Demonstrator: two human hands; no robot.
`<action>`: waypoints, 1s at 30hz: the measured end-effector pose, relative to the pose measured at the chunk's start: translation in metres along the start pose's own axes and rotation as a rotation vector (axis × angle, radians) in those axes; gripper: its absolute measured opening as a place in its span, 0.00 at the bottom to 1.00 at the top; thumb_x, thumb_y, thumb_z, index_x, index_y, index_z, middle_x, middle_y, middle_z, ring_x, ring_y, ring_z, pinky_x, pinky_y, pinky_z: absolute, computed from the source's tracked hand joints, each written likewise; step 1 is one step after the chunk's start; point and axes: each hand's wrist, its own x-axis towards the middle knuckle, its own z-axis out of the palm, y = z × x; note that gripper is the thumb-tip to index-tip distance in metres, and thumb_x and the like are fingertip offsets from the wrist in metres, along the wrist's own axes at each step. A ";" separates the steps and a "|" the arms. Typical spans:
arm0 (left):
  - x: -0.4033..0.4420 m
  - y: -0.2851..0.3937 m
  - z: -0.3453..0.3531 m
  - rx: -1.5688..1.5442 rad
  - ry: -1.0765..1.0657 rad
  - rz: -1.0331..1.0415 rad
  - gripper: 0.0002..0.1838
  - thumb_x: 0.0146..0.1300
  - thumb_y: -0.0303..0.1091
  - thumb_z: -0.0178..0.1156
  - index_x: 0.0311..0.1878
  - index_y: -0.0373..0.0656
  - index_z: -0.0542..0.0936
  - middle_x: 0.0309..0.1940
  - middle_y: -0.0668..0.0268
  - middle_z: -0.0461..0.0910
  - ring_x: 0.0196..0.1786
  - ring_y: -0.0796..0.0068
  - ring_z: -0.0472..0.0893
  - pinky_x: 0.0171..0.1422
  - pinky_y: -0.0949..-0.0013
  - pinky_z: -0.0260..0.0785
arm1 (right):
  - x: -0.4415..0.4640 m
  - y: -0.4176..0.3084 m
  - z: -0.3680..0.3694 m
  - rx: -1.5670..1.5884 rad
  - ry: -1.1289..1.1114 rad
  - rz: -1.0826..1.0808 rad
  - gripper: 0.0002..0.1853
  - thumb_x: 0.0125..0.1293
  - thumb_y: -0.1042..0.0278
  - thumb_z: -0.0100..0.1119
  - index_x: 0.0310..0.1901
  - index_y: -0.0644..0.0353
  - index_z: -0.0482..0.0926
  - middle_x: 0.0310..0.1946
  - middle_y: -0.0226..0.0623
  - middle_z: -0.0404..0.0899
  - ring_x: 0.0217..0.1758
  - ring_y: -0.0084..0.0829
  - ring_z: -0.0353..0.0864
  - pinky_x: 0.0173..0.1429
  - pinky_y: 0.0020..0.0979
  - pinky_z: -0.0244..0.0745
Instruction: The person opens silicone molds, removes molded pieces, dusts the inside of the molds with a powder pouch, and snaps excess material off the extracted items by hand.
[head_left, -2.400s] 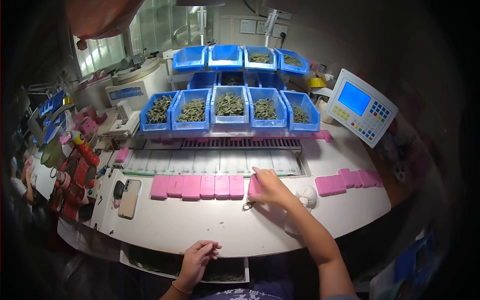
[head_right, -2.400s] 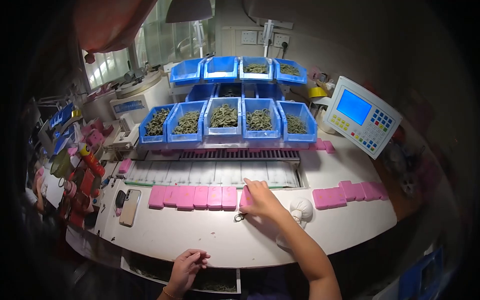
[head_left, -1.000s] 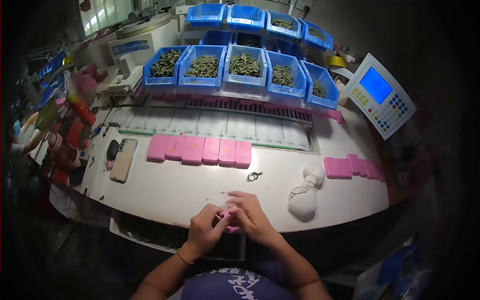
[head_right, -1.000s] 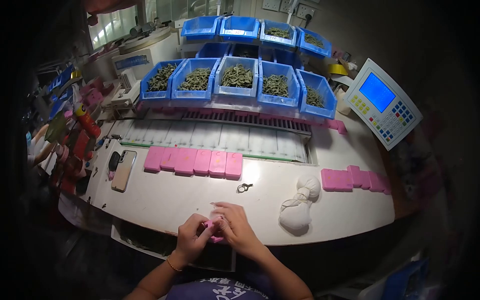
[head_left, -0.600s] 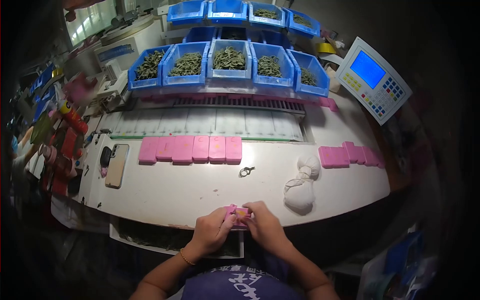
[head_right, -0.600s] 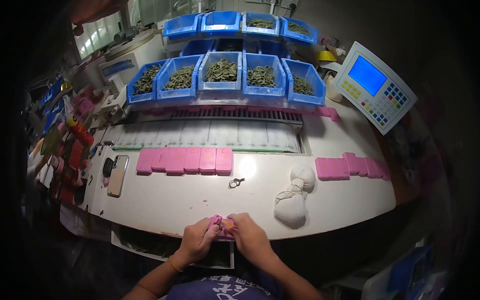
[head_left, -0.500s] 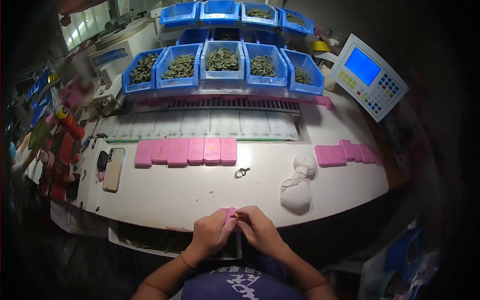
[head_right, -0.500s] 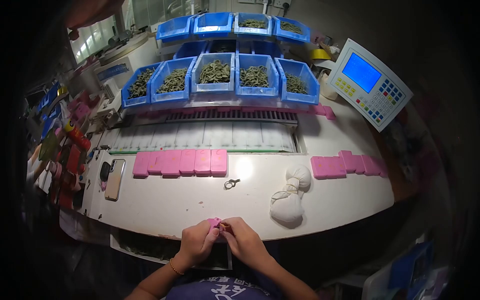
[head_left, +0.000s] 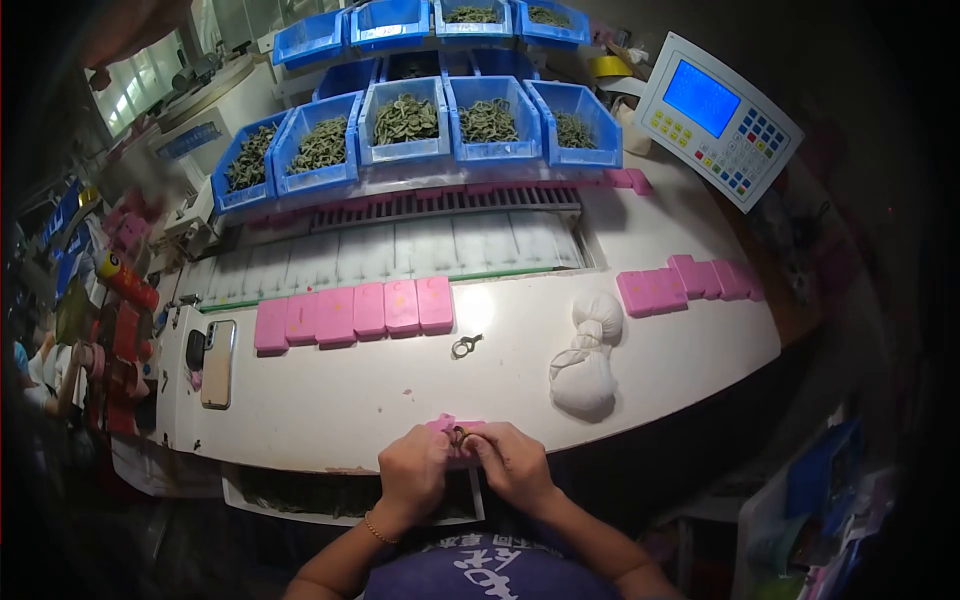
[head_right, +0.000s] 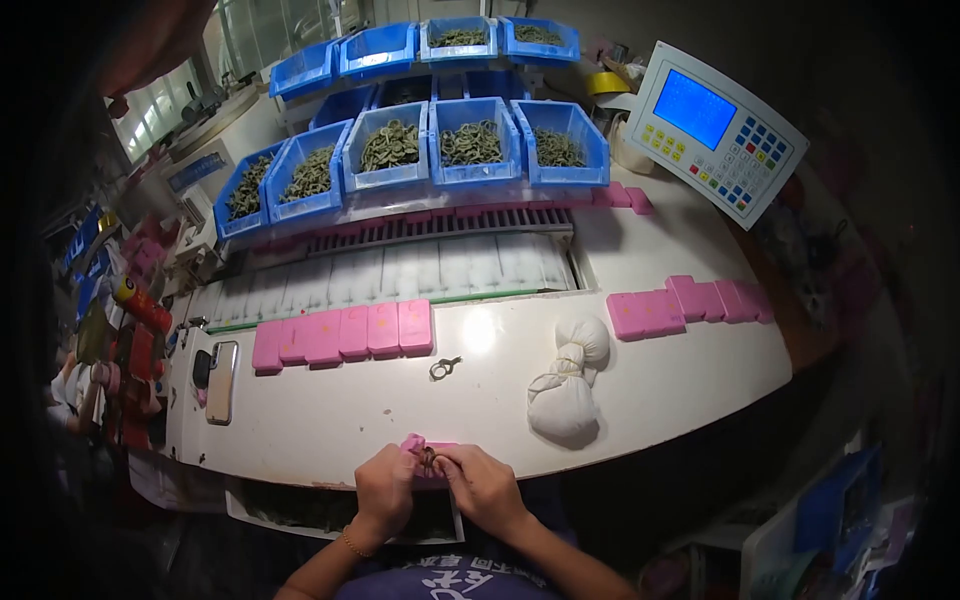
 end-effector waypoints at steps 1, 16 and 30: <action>0.000 -0.001 -0.005 -0.109 0.027 -0.114 0.18 0.73 0.39 0.52 0.28 0.38 0.72 0.23 0.54 0.72 0.22 0.51 0.72 0.29 0.55 0.63 | -0.001 0.001 0.002 -0.025 0.041 -0.020 0.06 0.66 0.78 0.62 0.44 0.65 0.81 0.35 0.43 0.84 0.32 0.35 0.85 0.37 0.31 0.80; -0.009 -0.004 -0.004 -0.011 0.227 -0.043 0.10 0.59 0.29 0.67 0.28 0.37 0.75 0.31 0.55 0.79 0.32 0.58 0.79 0.37 0.63 0.72 | 0.021 -0.020 0.007 -0.365 -0.041 0.174 0.17 0.68 0.70 0.62 0.56 0.65 0.75 0.38 0.48 0.81 0.43 0.42 0.84 0.46 0.36 0.78; 0.008 -0.005 -0.015 -2.204 0.139 -0.949 0.39 0.67 0.72 0.49 0.42 0.36 0.79 0.31 0.59 0.74 0.34 0.69 0.76 0.39 0.66 0.75 | -0.032 -0.011 0.026 0.411 -0.292 0.040 0.10 0.68 0.77 0.61 0.49 0.61 0.75 0.37 0.39 0.80 0.40 0.28 0.81 0.48 0.29 0.77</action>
